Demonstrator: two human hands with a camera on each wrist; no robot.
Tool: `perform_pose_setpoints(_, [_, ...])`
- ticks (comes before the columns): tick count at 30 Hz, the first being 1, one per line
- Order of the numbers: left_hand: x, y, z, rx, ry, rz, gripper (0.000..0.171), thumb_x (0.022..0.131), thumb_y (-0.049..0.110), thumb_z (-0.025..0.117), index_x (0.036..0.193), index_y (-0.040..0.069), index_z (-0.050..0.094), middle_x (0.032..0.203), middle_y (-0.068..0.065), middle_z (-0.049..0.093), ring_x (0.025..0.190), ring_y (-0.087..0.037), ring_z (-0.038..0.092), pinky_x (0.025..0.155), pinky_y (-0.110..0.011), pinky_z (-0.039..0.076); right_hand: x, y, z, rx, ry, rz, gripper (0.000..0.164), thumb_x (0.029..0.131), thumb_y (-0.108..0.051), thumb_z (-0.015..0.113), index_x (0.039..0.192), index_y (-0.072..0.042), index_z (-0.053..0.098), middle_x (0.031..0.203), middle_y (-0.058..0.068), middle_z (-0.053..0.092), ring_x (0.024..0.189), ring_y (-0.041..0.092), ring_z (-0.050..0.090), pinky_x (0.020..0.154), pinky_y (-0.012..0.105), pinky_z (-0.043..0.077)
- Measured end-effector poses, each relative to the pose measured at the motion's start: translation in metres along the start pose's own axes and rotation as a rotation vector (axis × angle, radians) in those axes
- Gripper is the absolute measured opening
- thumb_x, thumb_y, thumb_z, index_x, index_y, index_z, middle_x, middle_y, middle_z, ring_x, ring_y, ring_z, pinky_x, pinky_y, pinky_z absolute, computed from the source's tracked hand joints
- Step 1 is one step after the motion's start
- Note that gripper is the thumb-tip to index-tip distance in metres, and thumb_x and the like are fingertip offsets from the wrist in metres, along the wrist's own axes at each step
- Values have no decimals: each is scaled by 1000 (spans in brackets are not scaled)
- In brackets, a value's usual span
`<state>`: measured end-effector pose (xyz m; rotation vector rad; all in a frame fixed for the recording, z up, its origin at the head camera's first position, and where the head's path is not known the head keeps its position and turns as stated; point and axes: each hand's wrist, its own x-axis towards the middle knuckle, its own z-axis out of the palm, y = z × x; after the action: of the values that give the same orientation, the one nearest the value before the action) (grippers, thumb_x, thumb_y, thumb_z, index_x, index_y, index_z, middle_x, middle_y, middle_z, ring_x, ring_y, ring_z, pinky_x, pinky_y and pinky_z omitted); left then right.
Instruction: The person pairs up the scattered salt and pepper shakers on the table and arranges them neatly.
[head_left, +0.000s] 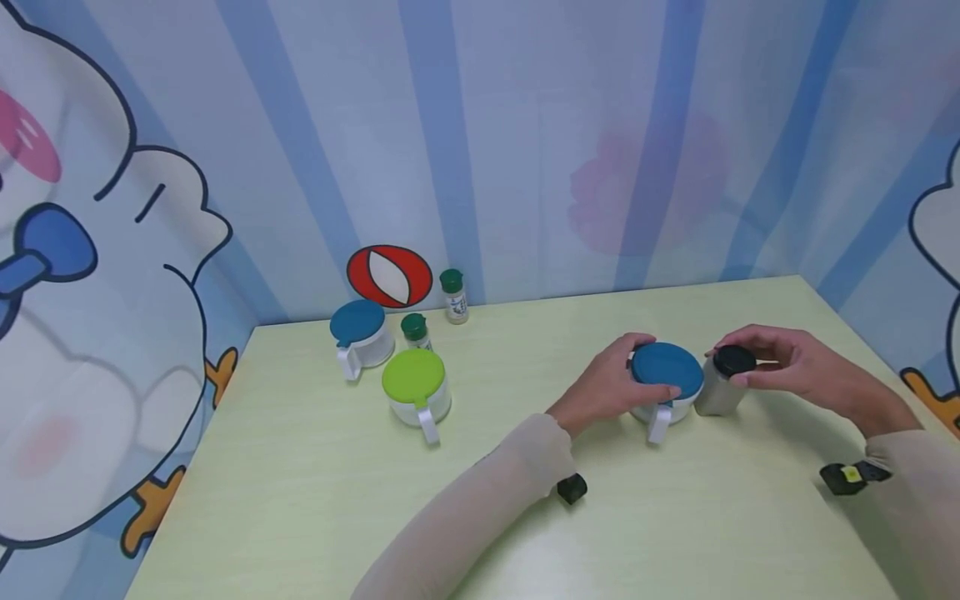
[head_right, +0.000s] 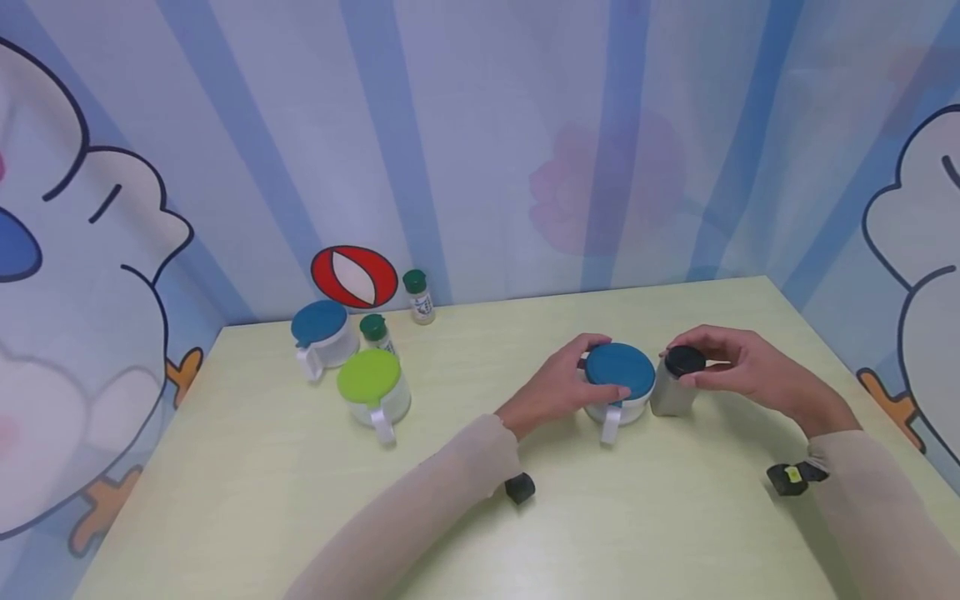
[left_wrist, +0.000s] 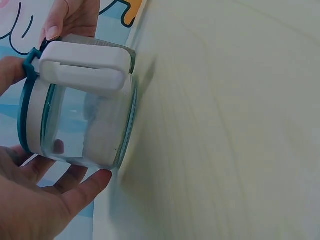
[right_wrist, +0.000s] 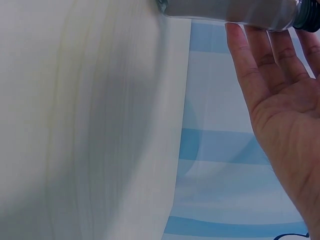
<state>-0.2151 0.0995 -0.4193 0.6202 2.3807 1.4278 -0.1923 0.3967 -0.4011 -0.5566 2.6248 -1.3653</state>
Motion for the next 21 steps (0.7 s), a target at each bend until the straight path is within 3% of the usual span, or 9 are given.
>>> perform_pose_setpoints(21, [3,-5,10,-119,18,15,73,86,44,81,148,31,45,149,11,47,133,-12,50,106,-35,49,1,2,-2,14,-21,-23,39,97,-9,68,135,-8,58,126,-4,64,110,6,65,82,26,58])
